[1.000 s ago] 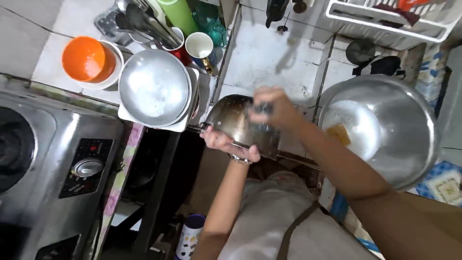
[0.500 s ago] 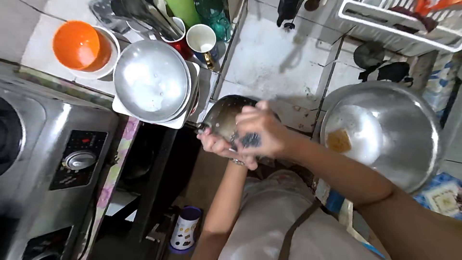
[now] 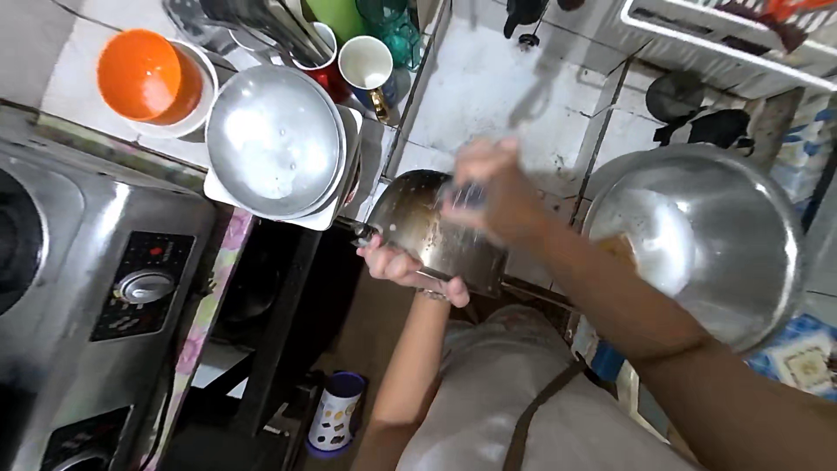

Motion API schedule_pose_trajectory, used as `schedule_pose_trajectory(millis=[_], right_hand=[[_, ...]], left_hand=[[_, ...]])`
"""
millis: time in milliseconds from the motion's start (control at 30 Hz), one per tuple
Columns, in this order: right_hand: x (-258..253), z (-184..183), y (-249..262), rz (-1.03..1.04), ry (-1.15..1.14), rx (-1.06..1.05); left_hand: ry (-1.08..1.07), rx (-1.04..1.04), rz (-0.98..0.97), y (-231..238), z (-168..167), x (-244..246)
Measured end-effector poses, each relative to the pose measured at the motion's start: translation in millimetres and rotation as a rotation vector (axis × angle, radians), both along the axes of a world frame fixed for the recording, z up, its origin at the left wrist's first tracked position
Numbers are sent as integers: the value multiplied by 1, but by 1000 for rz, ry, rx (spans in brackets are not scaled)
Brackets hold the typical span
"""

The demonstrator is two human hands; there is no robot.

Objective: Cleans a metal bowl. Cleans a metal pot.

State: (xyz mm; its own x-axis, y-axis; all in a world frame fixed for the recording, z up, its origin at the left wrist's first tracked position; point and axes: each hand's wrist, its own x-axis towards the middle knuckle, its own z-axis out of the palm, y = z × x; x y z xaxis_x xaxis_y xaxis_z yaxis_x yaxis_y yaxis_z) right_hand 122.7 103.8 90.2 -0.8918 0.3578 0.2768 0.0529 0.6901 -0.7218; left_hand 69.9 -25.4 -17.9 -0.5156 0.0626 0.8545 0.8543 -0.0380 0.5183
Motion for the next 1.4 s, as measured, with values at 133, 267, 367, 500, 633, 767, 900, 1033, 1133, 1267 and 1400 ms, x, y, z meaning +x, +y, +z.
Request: schedule_pose_trajectory(millis=[133, 267, 367, 500, 633, 767, 900, 1033, 1133, 1267, 1400], right_hand=[[16, -15, -15, 14, 116, -187], [25, -25, 4, -307, 66, -175], [35, -15, -39, -161, 234, -193], [48, -34, -5, -331, 145, -235], [45, -32, -20, -369, 216, -258], [44, -26, -54, -139, 354, -321], [59, -62, -4, -456, 118, -342], [65, -65, -6, -552, -71, -483], [66, -63, -11, -547, -84, -519], [69, -54, -6, -486, -168, -607], [70, -34, -15, -475, -261, -471]], left_hand=[[4, -62, -30, -6, 4, 3], [25, -109, 18, -10, 7, 0], [33, -146, 23, -10, 9, -1], [33, -166, -31, -11, 9, 4], [44, -233, -2, -23, 13, -5], [52, -370, 70, -37, 22, -1], [41, -355, 7, -51, 16, -3], [-34, -354, -138, -63, 24, -20], [-10, -418, -161, -67, 25, -25], [-17, -401, -156, -69, 21, -21], [-42, -376, -177, -71, 23, -22]])
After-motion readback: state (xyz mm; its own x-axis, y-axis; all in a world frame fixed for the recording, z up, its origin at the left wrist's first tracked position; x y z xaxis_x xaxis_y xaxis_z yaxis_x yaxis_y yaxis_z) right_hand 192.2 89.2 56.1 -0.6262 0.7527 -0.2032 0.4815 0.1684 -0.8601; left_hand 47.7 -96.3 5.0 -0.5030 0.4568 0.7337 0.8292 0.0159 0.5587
